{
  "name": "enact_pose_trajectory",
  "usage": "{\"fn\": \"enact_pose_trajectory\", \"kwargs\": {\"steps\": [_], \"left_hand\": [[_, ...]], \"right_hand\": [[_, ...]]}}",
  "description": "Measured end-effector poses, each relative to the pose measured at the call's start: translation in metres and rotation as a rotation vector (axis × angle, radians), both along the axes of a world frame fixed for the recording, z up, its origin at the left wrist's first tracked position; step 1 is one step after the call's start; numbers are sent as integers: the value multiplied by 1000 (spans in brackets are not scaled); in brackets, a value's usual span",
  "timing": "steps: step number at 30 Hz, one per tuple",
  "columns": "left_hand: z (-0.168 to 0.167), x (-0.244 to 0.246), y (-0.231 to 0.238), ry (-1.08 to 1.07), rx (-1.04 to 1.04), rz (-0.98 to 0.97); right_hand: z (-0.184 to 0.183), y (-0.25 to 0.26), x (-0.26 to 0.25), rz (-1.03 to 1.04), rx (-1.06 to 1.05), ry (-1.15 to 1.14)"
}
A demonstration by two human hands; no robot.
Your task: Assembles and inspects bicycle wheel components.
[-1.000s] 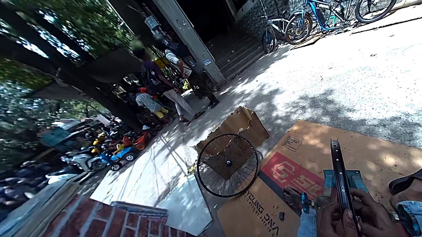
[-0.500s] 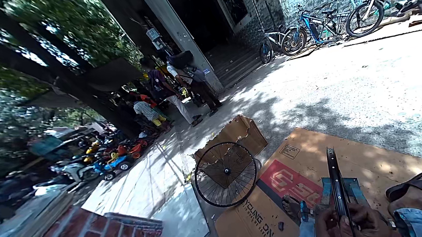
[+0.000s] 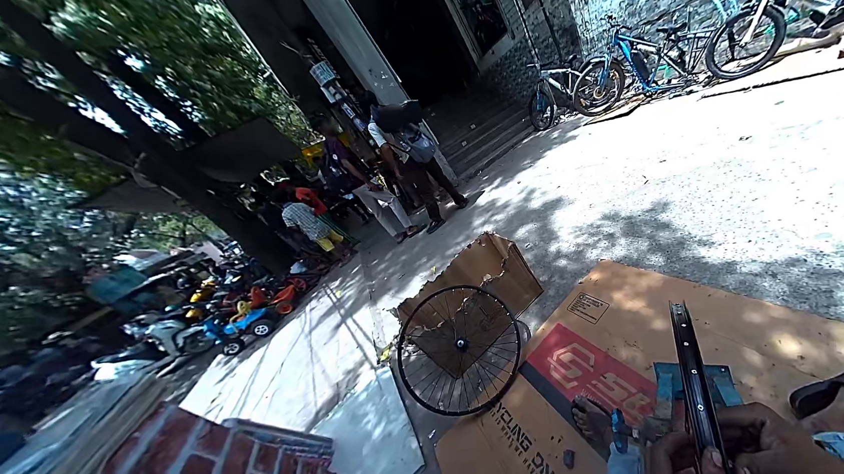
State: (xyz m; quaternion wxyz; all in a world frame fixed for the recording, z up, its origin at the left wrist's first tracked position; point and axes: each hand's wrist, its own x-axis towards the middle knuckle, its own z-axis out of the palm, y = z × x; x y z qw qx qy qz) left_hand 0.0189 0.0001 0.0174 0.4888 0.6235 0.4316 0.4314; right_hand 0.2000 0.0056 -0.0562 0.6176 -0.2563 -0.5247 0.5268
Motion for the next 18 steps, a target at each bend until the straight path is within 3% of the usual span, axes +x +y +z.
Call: {"fn": "enact_pose_trajectory", "kwargs": {"steps": [4,9,11,13,16,18], "left_hand": [[-1,-6,8,5,0,10],[3,-5,3,29,-39,-1],[1,-3,2,41,-25,4],[-2,-5,4,41,-7,11],[1,-6,5,32,-12,-4],[0,-2,4,39,-26,-29]], "right_hand": [[14,4,-16,-133,-70,-5],[11,-8,-62,-782,75,-512],[8,-9,-71,-888,110,-602],[11,-9,-68,-736,60,-430],[9,-7,-31,-146,43,-76],[10,-3,-6,110,-6,-19]]}}
